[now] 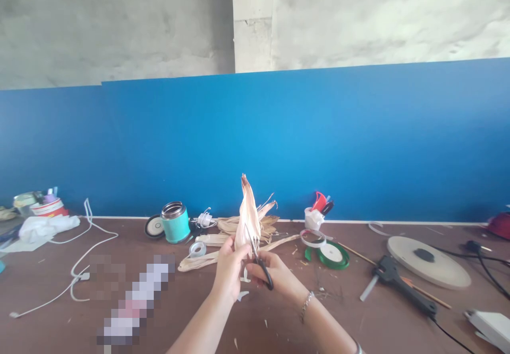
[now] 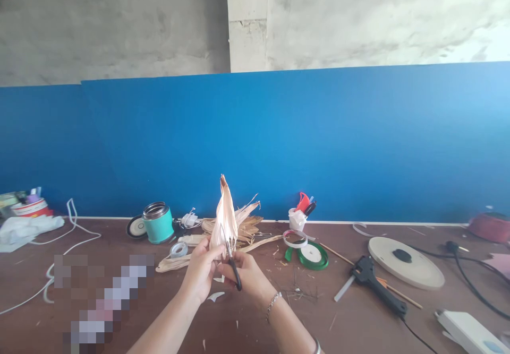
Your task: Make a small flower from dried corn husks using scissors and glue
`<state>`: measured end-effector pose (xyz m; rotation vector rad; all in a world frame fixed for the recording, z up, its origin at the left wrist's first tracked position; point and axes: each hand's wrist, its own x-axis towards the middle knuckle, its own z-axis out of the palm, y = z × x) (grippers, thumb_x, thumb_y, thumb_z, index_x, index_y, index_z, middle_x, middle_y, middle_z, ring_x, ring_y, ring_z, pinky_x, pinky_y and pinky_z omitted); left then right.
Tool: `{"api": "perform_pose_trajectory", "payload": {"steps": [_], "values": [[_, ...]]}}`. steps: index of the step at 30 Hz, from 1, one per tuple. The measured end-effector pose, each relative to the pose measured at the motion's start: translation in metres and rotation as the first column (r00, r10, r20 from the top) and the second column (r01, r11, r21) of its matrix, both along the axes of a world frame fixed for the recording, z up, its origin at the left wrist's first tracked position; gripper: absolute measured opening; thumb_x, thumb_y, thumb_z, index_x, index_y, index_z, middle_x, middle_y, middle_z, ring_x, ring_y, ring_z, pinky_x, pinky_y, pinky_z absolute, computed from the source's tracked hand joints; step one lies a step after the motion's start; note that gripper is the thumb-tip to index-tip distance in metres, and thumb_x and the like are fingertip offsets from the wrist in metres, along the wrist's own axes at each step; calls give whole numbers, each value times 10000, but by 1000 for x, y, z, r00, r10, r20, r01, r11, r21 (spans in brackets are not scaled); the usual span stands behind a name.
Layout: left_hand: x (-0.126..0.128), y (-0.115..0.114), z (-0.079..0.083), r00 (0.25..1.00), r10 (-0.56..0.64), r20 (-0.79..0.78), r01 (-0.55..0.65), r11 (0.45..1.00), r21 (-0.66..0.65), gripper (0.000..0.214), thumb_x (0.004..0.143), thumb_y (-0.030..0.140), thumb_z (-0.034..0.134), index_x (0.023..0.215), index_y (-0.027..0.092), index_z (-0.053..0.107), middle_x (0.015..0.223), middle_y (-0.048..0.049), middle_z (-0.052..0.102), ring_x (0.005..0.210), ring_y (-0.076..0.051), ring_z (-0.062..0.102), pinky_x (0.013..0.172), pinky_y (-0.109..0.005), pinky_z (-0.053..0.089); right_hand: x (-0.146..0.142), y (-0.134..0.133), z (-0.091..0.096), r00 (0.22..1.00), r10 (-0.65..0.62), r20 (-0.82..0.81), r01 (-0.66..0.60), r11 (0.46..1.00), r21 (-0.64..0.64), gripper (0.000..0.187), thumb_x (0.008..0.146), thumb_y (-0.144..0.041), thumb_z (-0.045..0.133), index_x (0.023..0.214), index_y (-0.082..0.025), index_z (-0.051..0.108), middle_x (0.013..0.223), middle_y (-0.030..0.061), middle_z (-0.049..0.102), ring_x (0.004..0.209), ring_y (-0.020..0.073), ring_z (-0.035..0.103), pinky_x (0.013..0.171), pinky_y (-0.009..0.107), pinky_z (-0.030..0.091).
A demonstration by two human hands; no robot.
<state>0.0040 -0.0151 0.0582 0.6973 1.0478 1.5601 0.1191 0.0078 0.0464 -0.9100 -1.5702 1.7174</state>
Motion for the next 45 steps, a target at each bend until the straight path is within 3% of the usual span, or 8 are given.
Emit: {"api": "perform_pose_trajectory", "payload": {"steps": [9,20,26,36,45], "values": [[1,-1,5,998,59,17,-60,998,7,348,573,170,655,914,147,591,617,2,624,503,-125,540,498,-241,425,-2,1,-2,999,-37,30,35,998,45,297,632,-390,702,699,-154,535,440,-94,402,424,54,321,433,202,245],[-4,4,-3,991,126,-44,-124,991,40,320,560,162,626,878,159,589,642,13,609,556,-120,537,532,-225,385,-2,-2,-3,991,-75,114,71,997,43,165,679,-287,637,716,-144,565,451,-78,441,422,54,362,425,188,238],[-3,3,-2,992,113,-52,-110,993,44,308,571,156,613,877,163,584,629,21,598,553,-117,530,534,-226,386,-1,-2,0,1000,-15,25,15,1000,16,200,646,-300,660,708,-140,557,465,-81,444,414,49,358,412,185,229],[-5,3,0,996,88,-8,-88,994,59,349,597,131,620,943,151,576,720,-16,659,621,-126,575,581,-227,427,0,-1,-2,996,-17,83,11,997,71,167,681,-298,609,689,-139,557,451,-71,448,408,57,382,400,182,237],[-6,3,0,998,53,30,-56,994,90,324,600,149,653,915,151,577,673,-4,638,557,-104,538,551,-223,418,-2,0,-2,995,-45,92,36,995,95,215,671,-337,645,672,-143,551,437,-78,439,392,51,367,390,177,236]]}}
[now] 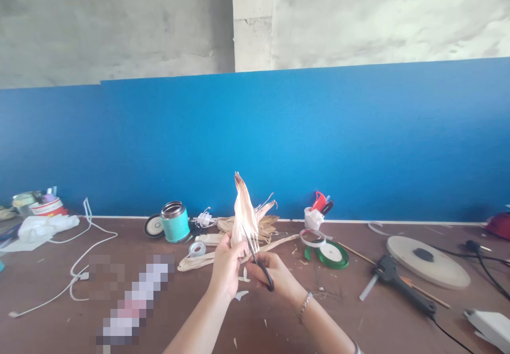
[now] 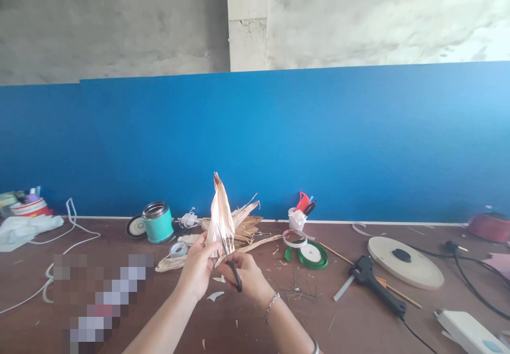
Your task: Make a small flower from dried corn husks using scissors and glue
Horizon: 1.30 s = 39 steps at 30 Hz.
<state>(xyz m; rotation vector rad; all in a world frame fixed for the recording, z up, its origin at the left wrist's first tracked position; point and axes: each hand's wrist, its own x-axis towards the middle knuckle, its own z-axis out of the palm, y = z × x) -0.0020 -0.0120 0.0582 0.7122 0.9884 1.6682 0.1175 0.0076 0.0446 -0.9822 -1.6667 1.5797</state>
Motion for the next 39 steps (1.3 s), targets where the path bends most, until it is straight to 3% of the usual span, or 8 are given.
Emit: {"api": "perform_pose_trajectory", "payload": {"steps": [9,26,39], "values": [[1,0,4,999,32,-5,-32,999,-22,342,585,131,641,921,148,575,653,7,617,548,-96,513,547,-221,403,1,-1,0,1000,0,12,0,1000,11,210,669,-337,634,656,-147,545,424,-78,436,387,53,364,390,180,232],[-4,-1,4,1000,-24,15,24,1000,-20,351,593,178,688,927,162,583,721,-6,652,605,-126,577,573,-235,435,1,-2,2,998,-35,49,33,999,31,180,681,-309,613,623,-151,549,399,-83,402,372,51,330,379,183,215],[-12,2,4,996,-52,-67,50,998,-42,372,579,153,657,941,163,571,708,-9,652,585,-119,572,560,-230,420,3,0,4,998,-29,61,28,999,19,155,660,-299,602,653,-150,558,425,-86,410,371,47,348,368,178,216]]}}
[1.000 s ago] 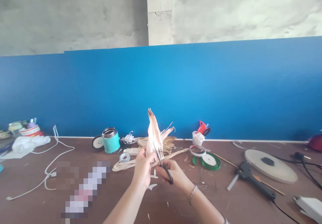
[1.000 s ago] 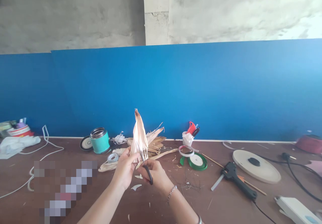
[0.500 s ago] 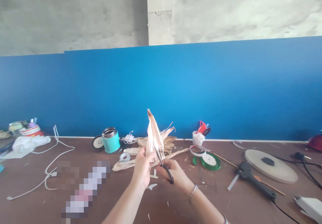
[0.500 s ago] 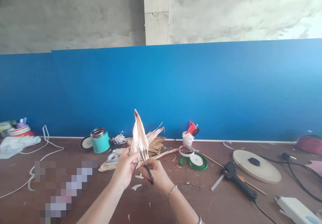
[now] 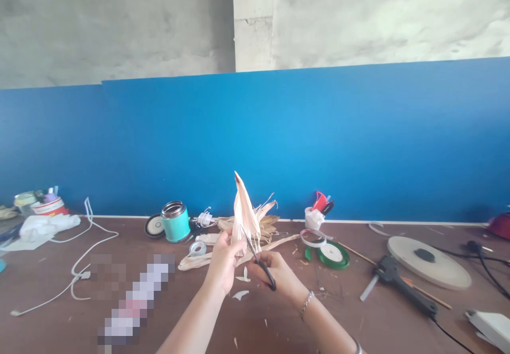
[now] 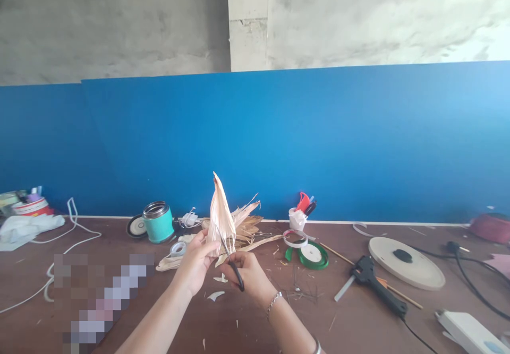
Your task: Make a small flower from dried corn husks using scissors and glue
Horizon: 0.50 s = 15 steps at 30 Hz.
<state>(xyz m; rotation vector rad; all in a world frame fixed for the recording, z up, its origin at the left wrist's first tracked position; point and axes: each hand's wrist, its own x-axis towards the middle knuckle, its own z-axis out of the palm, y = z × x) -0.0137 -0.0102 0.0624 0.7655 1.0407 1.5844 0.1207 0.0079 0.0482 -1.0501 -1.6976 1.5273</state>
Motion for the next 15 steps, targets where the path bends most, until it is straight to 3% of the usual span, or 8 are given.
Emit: {"api": "perform_pose_trajectory", "payload": {"steps": [15], "values": [[-8,4,-1,1000,-21,5,21,1000,-8,409,542,127,683,938,153,582,687,-2,647,564,-111,562,549,-223,404,2,1,3,1000,26,-11,-27,999,-20,240,621,-376,641,585,-165,532,411,-91,387,353,40,331,362,186,216]]}}
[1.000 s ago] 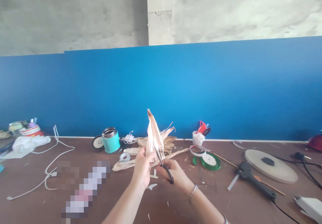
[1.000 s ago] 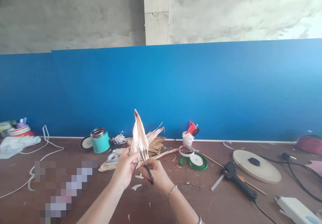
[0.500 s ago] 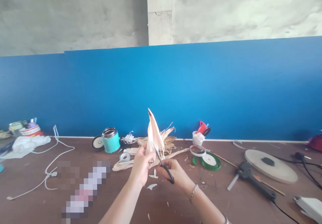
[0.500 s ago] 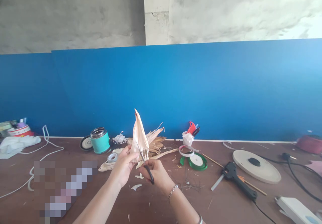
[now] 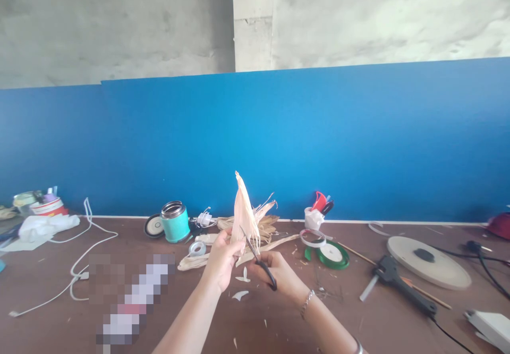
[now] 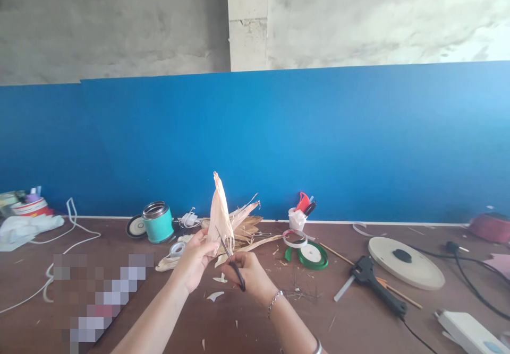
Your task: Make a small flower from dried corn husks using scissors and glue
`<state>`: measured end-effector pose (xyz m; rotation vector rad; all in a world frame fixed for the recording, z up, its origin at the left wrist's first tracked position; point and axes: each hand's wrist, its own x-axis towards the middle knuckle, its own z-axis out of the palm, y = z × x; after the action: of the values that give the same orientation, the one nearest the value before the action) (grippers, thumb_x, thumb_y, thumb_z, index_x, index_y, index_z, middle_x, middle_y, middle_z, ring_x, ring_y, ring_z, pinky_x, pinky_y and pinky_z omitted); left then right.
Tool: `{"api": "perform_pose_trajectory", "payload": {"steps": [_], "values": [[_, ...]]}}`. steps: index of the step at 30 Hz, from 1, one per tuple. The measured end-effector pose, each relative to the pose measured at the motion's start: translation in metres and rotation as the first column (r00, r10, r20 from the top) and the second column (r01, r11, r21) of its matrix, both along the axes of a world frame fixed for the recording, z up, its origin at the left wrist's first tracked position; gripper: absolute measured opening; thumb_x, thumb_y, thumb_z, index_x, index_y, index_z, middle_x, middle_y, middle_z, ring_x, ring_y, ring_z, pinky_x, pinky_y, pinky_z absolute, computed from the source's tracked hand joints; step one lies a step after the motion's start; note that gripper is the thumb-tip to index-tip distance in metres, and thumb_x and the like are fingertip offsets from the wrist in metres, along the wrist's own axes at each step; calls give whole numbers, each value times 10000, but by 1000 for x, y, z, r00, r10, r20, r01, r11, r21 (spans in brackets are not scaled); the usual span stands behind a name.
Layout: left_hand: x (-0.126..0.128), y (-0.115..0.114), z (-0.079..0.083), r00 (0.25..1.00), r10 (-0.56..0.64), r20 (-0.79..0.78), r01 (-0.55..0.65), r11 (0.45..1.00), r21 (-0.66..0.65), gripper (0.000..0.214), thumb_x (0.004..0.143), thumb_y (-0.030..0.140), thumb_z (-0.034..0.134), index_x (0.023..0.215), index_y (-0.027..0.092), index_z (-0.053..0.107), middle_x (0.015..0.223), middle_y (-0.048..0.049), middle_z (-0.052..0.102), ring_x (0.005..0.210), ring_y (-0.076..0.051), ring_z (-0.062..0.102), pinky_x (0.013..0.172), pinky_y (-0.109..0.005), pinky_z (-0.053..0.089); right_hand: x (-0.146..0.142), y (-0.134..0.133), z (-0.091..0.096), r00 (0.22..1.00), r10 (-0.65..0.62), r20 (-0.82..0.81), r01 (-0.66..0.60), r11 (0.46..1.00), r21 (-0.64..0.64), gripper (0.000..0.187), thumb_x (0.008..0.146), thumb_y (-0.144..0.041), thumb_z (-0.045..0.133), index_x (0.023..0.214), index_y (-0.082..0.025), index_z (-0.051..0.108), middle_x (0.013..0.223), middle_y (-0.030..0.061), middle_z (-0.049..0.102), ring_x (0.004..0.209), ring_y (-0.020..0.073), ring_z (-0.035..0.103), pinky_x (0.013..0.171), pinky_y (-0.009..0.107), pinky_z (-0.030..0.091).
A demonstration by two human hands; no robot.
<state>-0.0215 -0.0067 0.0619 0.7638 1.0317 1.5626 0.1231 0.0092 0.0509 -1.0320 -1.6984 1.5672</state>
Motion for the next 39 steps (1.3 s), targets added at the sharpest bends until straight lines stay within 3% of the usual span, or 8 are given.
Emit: {"api": "perform_pose_trajectory", "payload": {"steps": [7,14,17,19,22,26,31,39], "values": [[0,-1,4,1000,16,-24,-17,1000,-17,436,529,144,719,945,149,587,650,7,642,539,-101,542,555,-226,410,3,6,-8,999,50,1,-50,999,-7,258,659,-393,649,658,-161,535,383,-89,435,335,42,337,360,177,227],[-7,5,-5,988,152,0,-152,988,5,362,560,185,734,899,141,617,702,-7,648,548,-100,543,543,-225,414,21,17,-19,962,272,-16,-272,958,-86,251,661,-329,679,809,-149,584,553,-23,613,452,78,503,437,175,340],[-8,6,-6,990,140,30,-140,990,6,306,543,184,745,823,135,630,672,-1,637,576,-107,550,555,-226,423,26,18,-17,947,320,-34,-322,942,-94,265,656,-332,685,825,-154,585,573,-17,623,487,96,535,462,185,370],[-5,4,-6,991,124,56,-124,992,7,279,531,172,744,782,133,629,646,1,631,574,-112,552,569,-238,435,24,17,-13,966,253,-48,-256,963,-88,277,647,-345,689,811,-158,568,544,-26,608,456,90,512,450,185,354],[4,1,-5,989,129,78,-131,991,16,290,528,160,741,796,141,631,632,6,635,566,-112,557,573,-239,434,15,14,-6,986,-15,-165,5,998,-58,339,606,-370,723,800,-179,522,511,-63,546,438,79,463,452,190,336],[21,-3,-10,986,112,122,-117,993,30,303,543,170,754,817,155,625,697,-5,664,633,-131,597,627,-252,456,0,9,-4,900,-232,-369,270,961,54,450,520,-313,800,836,-189,505,600,-57,539,565,109,504,551,222,403],[34,-7,-16,985,67,161,-74,997,35,298,558,193,776,806,151,615,722,-24,679,695,-169,641,688,-292,481,-6,7,-12,893,-233,-386,294,950,105,411,600,-314,758,900,-186,510,651,-24,567,600,138,528,565,247,424],[25,-8,-8,1000,-6,21,7,999,-38,286,520,191,803,751,136,643,720,-55,691,711,-189,646,710,-295,471,-1,9,-12,918,-254,-305,318,931,180,292,631,-229,686,871,-167,531,654,-13,574,612,138,533,570,238,423]]}}
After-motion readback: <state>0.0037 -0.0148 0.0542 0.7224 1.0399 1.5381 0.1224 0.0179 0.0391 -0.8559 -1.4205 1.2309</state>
